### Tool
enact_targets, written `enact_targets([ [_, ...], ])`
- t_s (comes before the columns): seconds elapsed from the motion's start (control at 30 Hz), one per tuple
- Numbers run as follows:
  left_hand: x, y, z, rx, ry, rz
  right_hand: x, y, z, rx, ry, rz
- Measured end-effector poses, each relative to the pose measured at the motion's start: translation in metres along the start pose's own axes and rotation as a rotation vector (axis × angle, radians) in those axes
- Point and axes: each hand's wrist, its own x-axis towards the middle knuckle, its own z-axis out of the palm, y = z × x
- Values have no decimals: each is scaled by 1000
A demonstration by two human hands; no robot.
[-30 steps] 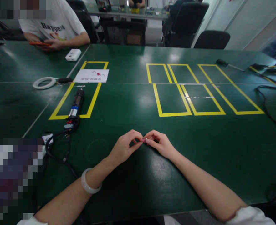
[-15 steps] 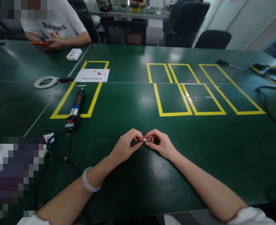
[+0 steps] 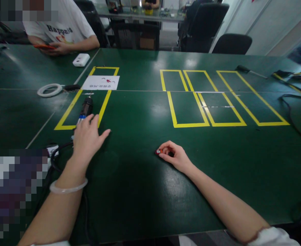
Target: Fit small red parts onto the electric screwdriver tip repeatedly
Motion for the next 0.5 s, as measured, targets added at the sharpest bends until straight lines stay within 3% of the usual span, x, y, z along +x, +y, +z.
enact_targets([
  [0.1, 2, -54, 5, 64, -65, -188, 0, -2, 0, -10, -5, 5],
  [0.23, 2, -101, 15, -51, -194, -218, 1, -3, 0, -8, -4, 16],
  [0.37, 5, -107, 16, -120, -249, -171, 1, -2, 0, 4, -1, 23],
  [0.5, 4, -86, 13, -65, -236, -148, 1, -1, 0, 17, 3, 25],
])
